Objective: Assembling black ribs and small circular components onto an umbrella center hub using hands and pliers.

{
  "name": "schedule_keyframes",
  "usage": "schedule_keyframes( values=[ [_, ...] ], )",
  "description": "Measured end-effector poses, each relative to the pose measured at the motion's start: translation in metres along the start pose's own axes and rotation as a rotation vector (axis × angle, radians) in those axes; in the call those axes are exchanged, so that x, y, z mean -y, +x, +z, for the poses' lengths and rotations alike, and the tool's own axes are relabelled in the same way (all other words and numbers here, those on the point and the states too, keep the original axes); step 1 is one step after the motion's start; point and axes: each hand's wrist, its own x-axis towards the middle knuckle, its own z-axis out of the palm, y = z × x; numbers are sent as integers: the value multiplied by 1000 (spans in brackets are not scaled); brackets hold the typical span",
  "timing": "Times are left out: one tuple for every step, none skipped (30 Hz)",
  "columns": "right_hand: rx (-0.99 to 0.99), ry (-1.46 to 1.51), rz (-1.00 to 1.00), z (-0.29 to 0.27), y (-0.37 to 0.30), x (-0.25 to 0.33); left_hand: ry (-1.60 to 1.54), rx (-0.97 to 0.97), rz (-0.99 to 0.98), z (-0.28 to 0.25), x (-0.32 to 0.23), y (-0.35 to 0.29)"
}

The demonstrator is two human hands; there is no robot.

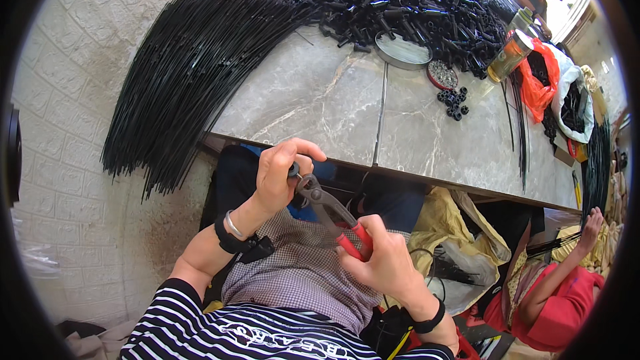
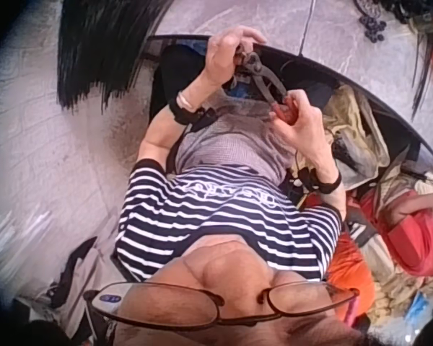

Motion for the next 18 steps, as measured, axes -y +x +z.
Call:
schedule_keyframes(
  values=[
    [-20,-2,34,0,2,-2,-10,-7,-3,0,1,1],
    [-19,-3,35,0,4,-5,-20,-13,-7,0,1,2],
    [-94,-58,-130,0,7,-10,-21,-13,-7,0,2,1],
    [-167,-111,-297,1,10,-13,-10,-18,-9,-2,3,1],
    [-234,-195,-215,1,9,-7,1,-22,-11,-4,4,1],
    [-328,-321,-211,0,8,-4,4,-26,-12,-4,3,0],
    [-325,-304,-241,-2,7,-3,3,-40,-30,-3,1,-1],
    [-322,-286,-272,-5,6,-3,2,-54,-49,-2,0,-2],
    [-169,-138,-228,-7,4,-5,2,-56,-51,-2,2,-1],
    [-17,8,-182,-8,1,-7,-2,-42,-12,-1,8,2],
    [134,234,45,-5,-2,-4,-7,-30,28,0,10,3],
    [135,233,46,-3,-2,0,-8,-31,27,0,11,2],
    [92,115,32,-1,-3,3,-26,-22,-11,1,9,0],
    [50,-4,19,0,-3,5,-44,-13,-50,1,8,-1],
    [-105,-106,37,6,-2,-2,-43,-14,-51,2,5,0],
    [-99,-106,33,7,-3,-3,-15,-18,-31,2,2,0],
    [-157,-149,15,7,-4,-3,13,-22,-12,2,1,0],
    [-215,-192,-4,7,-4,-4,15,-29,-11,2,2,0]
  ],
)
